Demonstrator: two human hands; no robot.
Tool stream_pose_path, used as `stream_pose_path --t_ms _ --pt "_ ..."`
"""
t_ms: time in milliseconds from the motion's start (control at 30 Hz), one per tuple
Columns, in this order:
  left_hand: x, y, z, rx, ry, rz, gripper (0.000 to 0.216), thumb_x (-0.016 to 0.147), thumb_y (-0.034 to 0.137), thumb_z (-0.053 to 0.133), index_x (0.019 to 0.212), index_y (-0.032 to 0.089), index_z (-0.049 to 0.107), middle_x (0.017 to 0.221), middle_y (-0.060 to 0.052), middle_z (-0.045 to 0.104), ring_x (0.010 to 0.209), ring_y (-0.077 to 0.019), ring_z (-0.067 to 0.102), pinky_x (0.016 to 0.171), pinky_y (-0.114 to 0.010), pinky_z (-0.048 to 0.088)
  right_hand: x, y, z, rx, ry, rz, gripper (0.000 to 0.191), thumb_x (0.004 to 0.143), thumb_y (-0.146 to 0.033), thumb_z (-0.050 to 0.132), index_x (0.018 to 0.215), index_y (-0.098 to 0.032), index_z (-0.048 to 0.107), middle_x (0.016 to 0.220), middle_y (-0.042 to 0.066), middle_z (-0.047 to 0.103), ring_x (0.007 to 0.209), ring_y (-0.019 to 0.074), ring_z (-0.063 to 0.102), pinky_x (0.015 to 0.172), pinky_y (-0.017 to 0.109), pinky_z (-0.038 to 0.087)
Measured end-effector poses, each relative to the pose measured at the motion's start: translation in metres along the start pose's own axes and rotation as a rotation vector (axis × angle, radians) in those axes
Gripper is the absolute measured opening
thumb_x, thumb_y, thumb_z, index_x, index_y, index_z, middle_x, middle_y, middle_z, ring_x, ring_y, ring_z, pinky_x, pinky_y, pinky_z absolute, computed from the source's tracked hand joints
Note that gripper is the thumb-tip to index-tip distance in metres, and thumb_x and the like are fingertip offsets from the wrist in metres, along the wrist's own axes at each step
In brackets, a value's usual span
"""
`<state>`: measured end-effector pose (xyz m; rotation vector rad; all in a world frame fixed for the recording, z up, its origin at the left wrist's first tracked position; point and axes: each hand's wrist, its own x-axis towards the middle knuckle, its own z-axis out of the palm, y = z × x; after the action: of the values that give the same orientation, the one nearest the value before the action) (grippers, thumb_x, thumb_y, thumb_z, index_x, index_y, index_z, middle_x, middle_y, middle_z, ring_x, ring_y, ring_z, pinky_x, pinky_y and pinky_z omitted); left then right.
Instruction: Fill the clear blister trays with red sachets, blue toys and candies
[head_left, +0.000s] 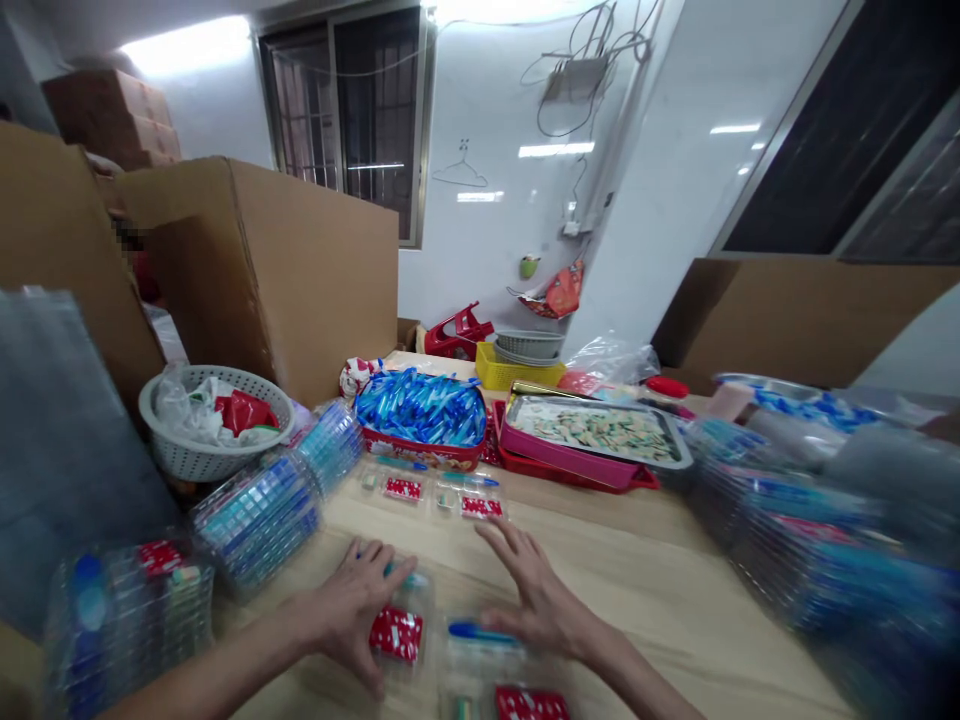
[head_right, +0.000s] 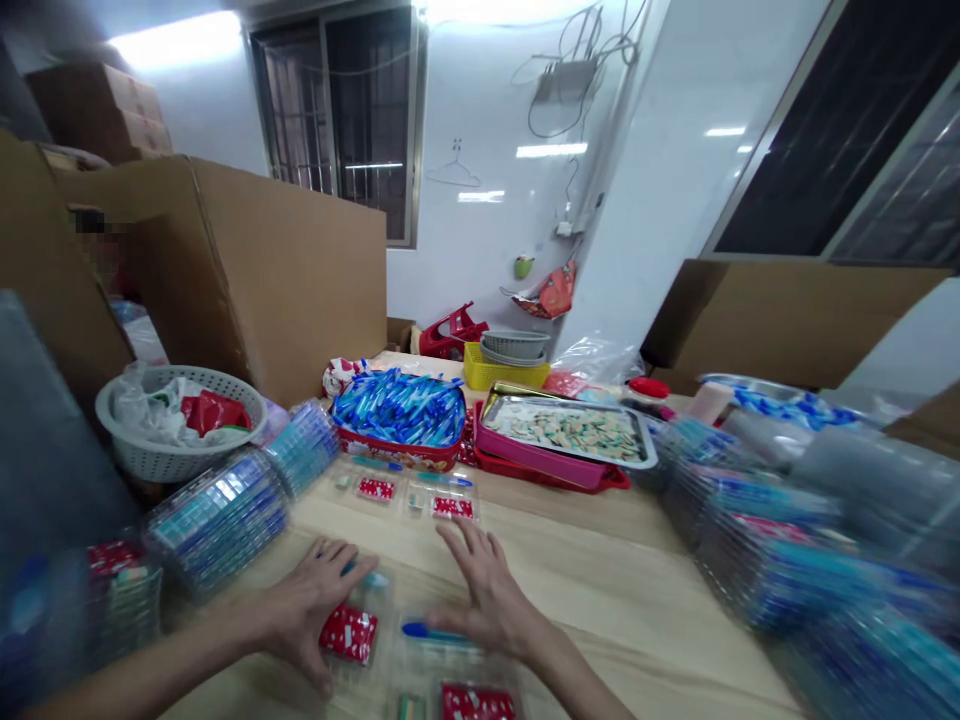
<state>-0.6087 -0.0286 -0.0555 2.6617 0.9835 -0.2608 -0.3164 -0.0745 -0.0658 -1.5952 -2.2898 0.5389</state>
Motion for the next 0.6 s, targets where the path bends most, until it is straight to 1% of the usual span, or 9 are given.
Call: stream_pose_path --t_ms 67,100,200,267,300,367,467,533,600 --pt "0.005 -0.003 -0.004 -0.023 0.026 0.036 0.137 0.028 0.075 0.073 0.144 0.024 0.024 0.133 -0.019 0.044 0.122 -0.0446 0.041 0.106 -0.066 0.02 0.033 0.014 -0.009 -0.031 0.038 0.065 0.104 0.063 -0.072 0.062 0.146 -0.02 0.026 0.153 0.019 0.019 0.141 0.0372 0.013 0.111 0.057 0.016" --pt "0.007 -0.006 -0.006 -0.04 0.017 0.055 0.136 0.029 0.075 0.073 0.145 0.025 0.022 0.135 -0.019 0.043 0.123 -0.0449 0.041 0.106 -0.066 0.019 0.049 0.022 -0.012 -0.049 0.039 0.097 0.108 0.06 -0.069 0.066 0.146 -0.019 0.025 0.153 0.021 0.018 0.141 0.0373 0.012 0.111 0.058 0.015" --pt "0.023 -0.017 -0.019 -0.091 -0.012 0.058 0.129 0.041 0.076 0.069 0.147 0.026 0.015 0.149 -0.018 0.03 0.134 -0.0446 0.027 0.109 -0.066 0.013 0.092 0.046 -0.016 -0.108 -0.01 0.164 0.118 0.051 -0.059 0.076 0.147 -0.015 0.021 0.153 0.025 0.015 0.142 0.0376 0.009 0.11 0.06 0.011" --pt "0.043 -0.032 -0.03 -0.081 0.065 -0.013 0.116 0.052 0.073 0.067 0.146 0.025 0.018 0.152 -0.017 0.026 0.139 -0.0405 0.021 0.111 -0.064 0.011 0.113 0.059 -0.015 -0.133 -0.062 0.19 0.125 0.045 -0.055 0.079 0.147 -0.012 0.02 0.152 0.027 0.014 0.142 0.0381 0.007 0.11 0.059 0.008" --pt "0.056 -0.041 -0.036 -0.055 0.131 -0.062 0.108 0.055 0.07 0.067 0.144 0.025 0.024 0.151 -0.016 0.028 0.14 -0.0386 0.02 0.111 -0.063 0.011 0.12 0.065 -0.014 -0.132 -0.089 0.2 0.128 0.043 -0.054 0.08 0.147 -0.012 0.018 0.152 0.027 0.014 0.142 0.0385 0.007 0.11 0.059 0.007" --pt "0.084 -0.06 -0.044 0.009 0.213 -0.152 0.102 0.057 0.064 0.071 0.141 0.023 0.029 0.15 -0.017 0.029 0.14 -0.0364 0.02 0.112 -0.06 0.012 0.129 0.073 -0.011 -0.115 -0.13 0.204 0.132 0.041 -0.054 0.08 0.148 -0.014 0.014 0.152 0.026 0.015 0.141 0.0393 0.007 0.11 0.059 0.005" --pt "0.119 -0.083 -0.048 0.043 0.139 -0.219 0.114 0.051 0.064 0.074 0.143 0.018 0.025 0.152 -0.023 0.021 0.142 -0.0377 0.014 0.111 -0.062 0.012 0.129 0.078 -0.007 -0.097 -0.145 0.184 0.131 0.041 -0.054 0.08 0.148 -0.016 0.015 0.146 0.023 0.027 0.138 0.0396 0.018 0.11 0.056 0.007" --pt "0.131 -0.09 -0.048 0.063 0.107 -0.233 0.123 0.046 0.067 0.074 0.144 0.016 0.02 0.152 -0.025 0.019 0.141 -0.0399 0.014 0.109 -0.065 0.012 0.121 0.078 -0.005 -0.101 -0.129 0.158 0.127 0.042 -0.052 0.08 0.147 -0.017 0.018 0.139 0.02 0.037 0.132 0.0373 0.03 0.11 0.052 0.012" --pt "0.134 -0.091 -0.048 0.101 0.108 -0.244 0.128 0.041 0.069 0.074 0.145 0.017 0.02 0.151 -0.025 0.021 0.139 -0.0429 0.016 0.106 -0.067 0.015 0.109 0.077 -0.003 -0.114 -0.113 0.14 0.125 0.042 -0.048 0.081 0.146 -0.017 0.02 0.137 0.019 0.038 0.129 0.0362 0.034 0.108 0.05 0.019"
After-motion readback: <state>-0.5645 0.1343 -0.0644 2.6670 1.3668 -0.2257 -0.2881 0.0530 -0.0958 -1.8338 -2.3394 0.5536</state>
